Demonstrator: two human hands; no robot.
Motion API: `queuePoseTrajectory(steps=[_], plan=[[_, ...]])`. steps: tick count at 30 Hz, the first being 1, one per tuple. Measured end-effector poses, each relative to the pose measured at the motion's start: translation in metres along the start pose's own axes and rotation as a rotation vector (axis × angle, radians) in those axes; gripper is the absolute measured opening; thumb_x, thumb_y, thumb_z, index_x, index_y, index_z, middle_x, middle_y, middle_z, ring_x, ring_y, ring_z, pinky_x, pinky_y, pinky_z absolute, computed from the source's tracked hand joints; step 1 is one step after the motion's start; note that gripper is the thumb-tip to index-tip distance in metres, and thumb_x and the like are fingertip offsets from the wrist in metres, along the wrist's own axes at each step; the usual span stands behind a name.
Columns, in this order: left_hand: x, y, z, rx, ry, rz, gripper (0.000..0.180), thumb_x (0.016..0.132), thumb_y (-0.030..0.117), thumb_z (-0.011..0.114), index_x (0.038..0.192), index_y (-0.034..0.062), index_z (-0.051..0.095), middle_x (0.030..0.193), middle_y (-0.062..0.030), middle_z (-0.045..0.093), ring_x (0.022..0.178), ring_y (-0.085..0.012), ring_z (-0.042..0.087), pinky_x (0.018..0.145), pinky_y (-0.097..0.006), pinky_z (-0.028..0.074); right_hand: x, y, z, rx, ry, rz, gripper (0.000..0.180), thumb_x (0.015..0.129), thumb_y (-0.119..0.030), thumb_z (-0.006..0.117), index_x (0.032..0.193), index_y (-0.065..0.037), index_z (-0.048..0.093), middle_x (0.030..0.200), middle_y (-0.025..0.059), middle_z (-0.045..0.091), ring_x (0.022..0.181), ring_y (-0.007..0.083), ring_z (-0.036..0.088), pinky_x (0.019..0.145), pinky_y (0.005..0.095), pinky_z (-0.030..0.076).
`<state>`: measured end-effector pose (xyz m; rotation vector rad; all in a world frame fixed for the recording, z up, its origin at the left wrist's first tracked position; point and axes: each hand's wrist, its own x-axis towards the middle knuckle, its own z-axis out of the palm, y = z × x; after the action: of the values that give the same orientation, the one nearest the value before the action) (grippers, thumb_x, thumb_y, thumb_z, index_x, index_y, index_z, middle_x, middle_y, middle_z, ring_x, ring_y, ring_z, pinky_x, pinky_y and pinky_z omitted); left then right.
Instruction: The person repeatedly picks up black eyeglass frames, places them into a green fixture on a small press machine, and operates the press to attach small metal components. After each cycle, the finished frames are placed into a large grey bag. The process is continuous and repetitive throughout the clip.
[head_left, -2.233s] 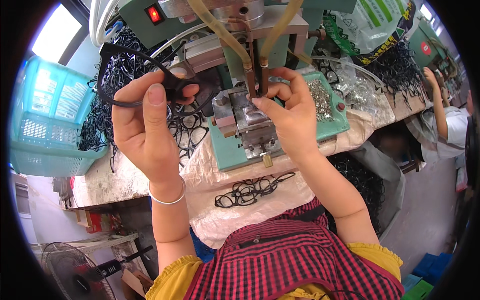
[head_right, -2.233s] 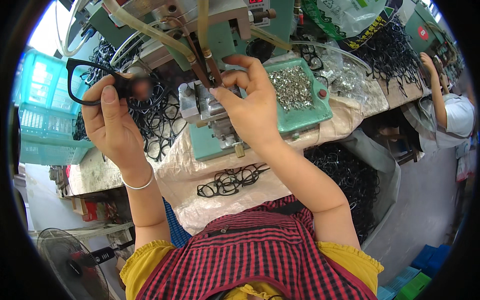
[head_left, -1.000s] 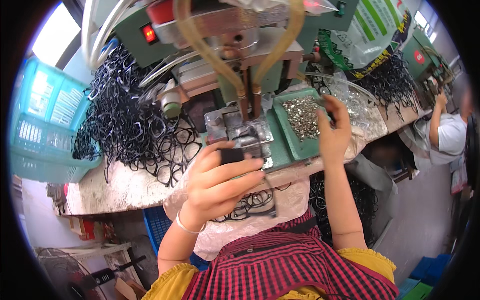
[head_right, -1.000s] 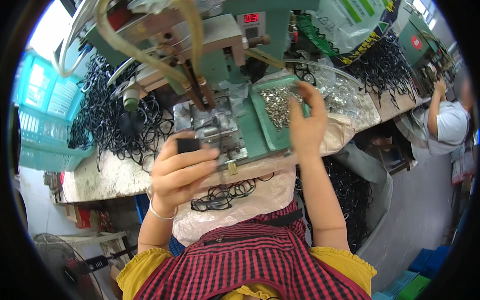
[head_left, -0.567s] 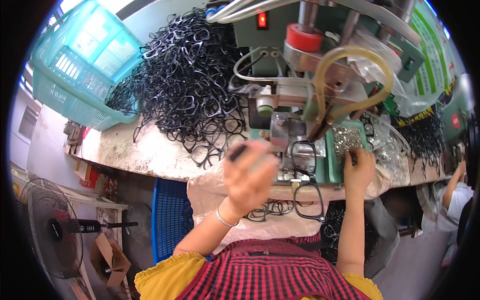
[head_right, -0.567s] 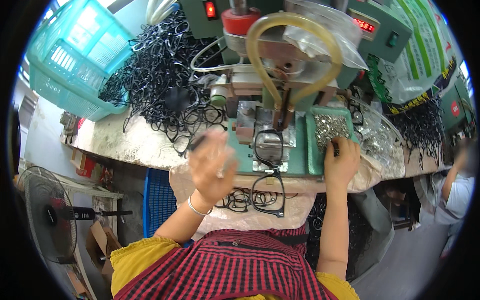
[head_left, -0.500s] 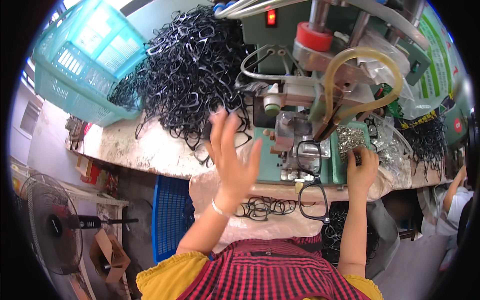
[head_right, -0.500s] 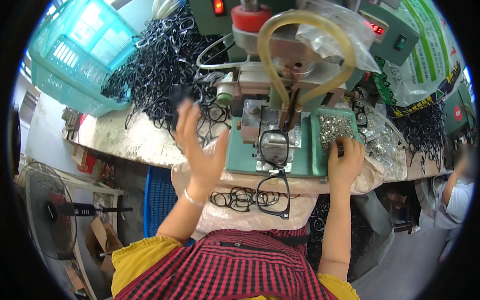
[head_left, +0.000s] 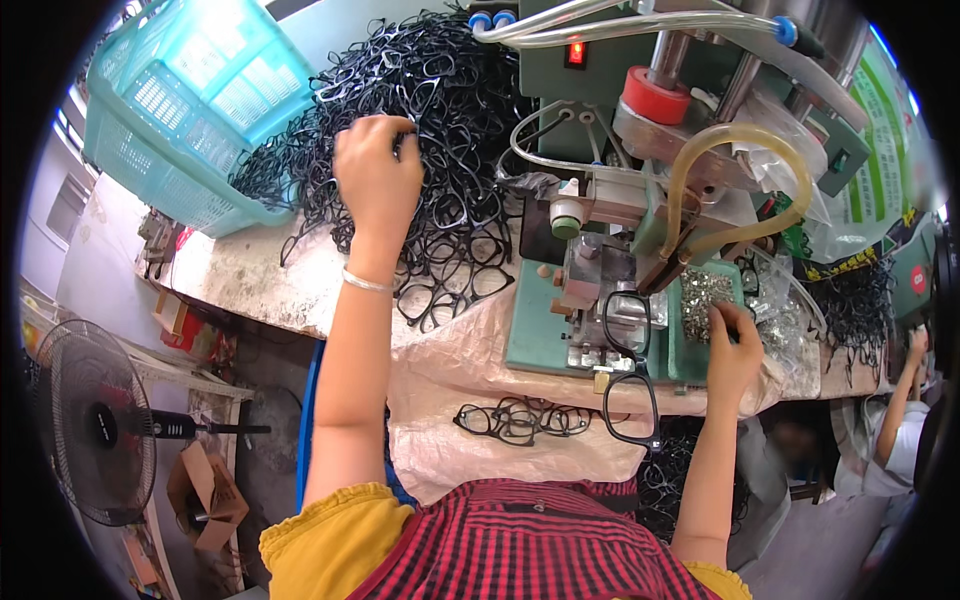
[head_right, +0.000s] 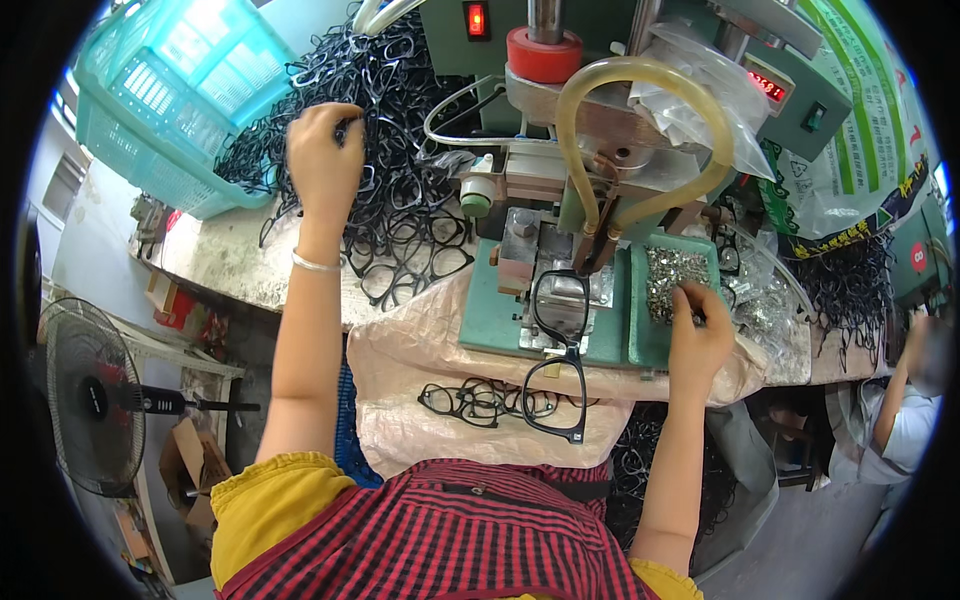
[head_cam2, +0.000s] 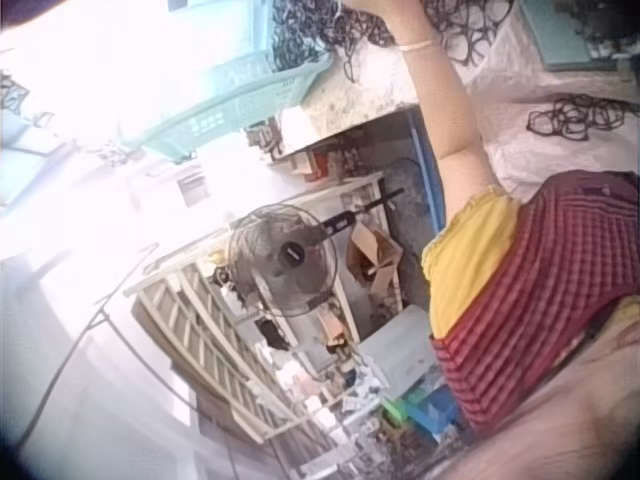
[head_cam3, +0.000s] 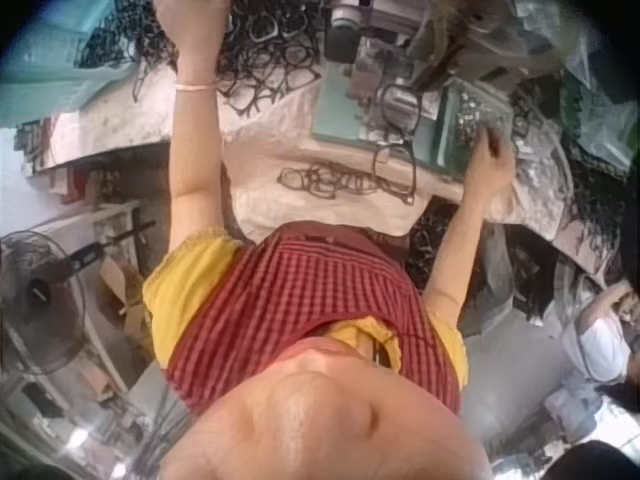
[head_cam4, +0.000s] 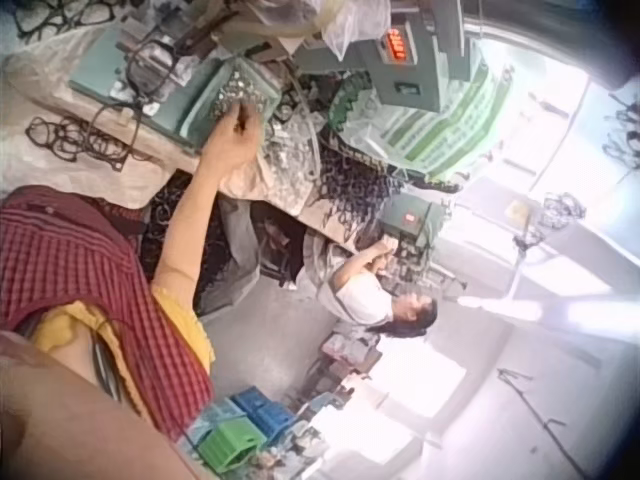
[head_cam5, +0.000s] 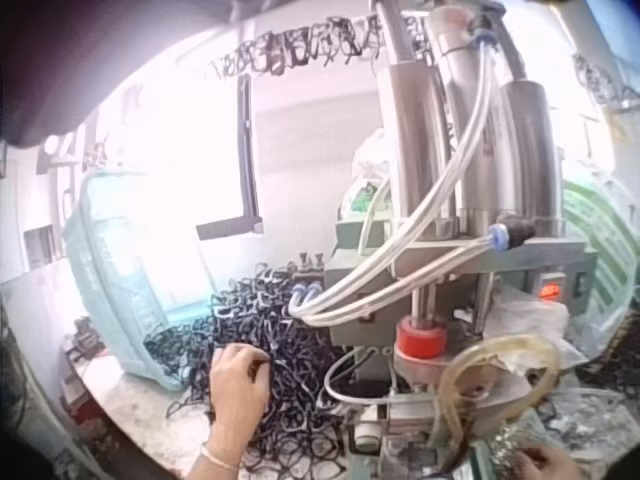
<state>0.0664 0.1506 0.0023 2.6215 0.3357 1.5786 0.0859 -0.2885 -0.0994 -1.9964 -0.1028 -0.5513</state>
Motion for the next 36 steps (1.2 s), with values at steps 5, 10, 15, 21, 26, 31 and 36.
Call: queuePoseTrajectory(steps=[5, 10, 15, 21, 26, 31, 36], plan=[[-0.012, -0.003, 0.066, 0.091, -0.321, -0.003, 0.025, 0.075, 0.004, 0.063, 0.099, 0.0118, 0.066, 0.083, -0.0096, 0.067, 0.083, -0.0317, 0.063, 0.075, -0.044, 0.048, 0.015, -0.011, 0.02, 0.097, -0.078, 0.037, 0.014, 0.085, -0.005, 0.07, 0.097, 0.001, 0.071, 0.084, 0.0039, 0.069, 0.075, 0.0101, 0.061, 0.074, 0.0248, 0.048], [-0.057, 0.008, 0.062, -0.284, -0.348, 0.138, 0.038, 0.073, -0.002, 0.068, 0.11, 0.009, 0.063, 0.081, -0.0092, 0.066, 0.082, -0.0319, 0.062, 0.076, -0.043, 0.049, -0.023, 0.016, -0.026, -0.104, 0.017, 0.066, 0.014, 0.084, -0.005, 0.07, 0.097, 0.0, 0.072, 0.087, 0.0063, 0.069, 0.081, 0.0127, 0.062, 0.079, 0.0272, 0.048], [-0.075, 0.02, 0.025, -0.797, -0.265, -0.255, 0.025, 0.089, 0.002, 0.065, 0.114, 0.0029, 0.061, 0.085, -0.006, 0.066, 0.076, -0.0165, 0.063, 0.073, -0.026, 0.051, -0.017, -0.048, -0.027, 0.054, -0.135, -0.082, 0.013, 0.079, -0.001, 0.07, 0.092, -0.001, 0.073, 0.091, 0.0099, 0.071, 0.088, 0.021, 0.066, 0.082, 0.0308, 0.05], [-0.121, 0.044, 0.009, -1.629, -0.352, -1.041, 0.032, 0.105, 0.031, 0.047, 0.124, 0.0084, 0.057, 0.084, 0.001, 0.054, 0.072, -0.0105, 0.047, 0.069, -0.029, 0.043, -0.003, -0.084, 0.04, 0.536, -0.156, -0.055, 0.035, 0.078, -0.001, 0.072, 0.112, 0.001, 0.063, 0.091, 0.004, 0.068, 0.09, 0.013, 0.062, 0.082, 0.027, 0.049], [-0.138, 0.075, -0.027, -1.476, -0.502, -0.854, 0.041, 0.105, 0.037, 0.047, 0.128, 0.0041, 0.056, 0.1, -0.0034, 0.055, 0.082, -0.0138, 0.054, 0.071, -0.03, 0.046, -0.013, -0.09, 0.049, 0.736, -0.156, 0.047, 0.043, 0.079, 0.0, 0.072, 0.12, 0.0, 0.058, 0.09, 0.0026, 0.067, 0.09, 0.0108, 0.06, 0.09, 0.0256, 0.045], [-0.043, 0.139, -0.078, -1.454, -0.123, -0.108, 0.021, 0.101, 0.012, 0.052, 0.111, -0.0064, 0.058, 0.11, -0.022, 0.063, 0.087, -0.0267, 0.067, 0.075, -0.037, 0.06, -0.014, -0.114, 0.045, 0.885, -0.278, 0.172, 0.048, 0.081, 0.001, 0.07, 0.126, 0.001, 0.053, 0.092, 0.0026, 0.069, 0.096, 0.0093, 0.06, 0.095, 0.0259, 0.042], [-0.042, 0.148, -0.074, -1.281, -0.128, 0.095, 0.007, 0.093, 0.002, 0.061, 0.093, -0.0039, 0.064, 0.094, -0.0178, 0.07, 0.081, -0.0263, 0.07, 0.075, -0.034, 0.056, -0.018, -0.119, 0.021, 0.674, -0.316, 0.078, 0.046, 0.083, -0.002, 0.068, 0.127, 0.003, 0.054, 0.113, 0.0091, 0.067, 0.106, 0.0163, 0.061, 0.096, 0.0308, 0.046]])
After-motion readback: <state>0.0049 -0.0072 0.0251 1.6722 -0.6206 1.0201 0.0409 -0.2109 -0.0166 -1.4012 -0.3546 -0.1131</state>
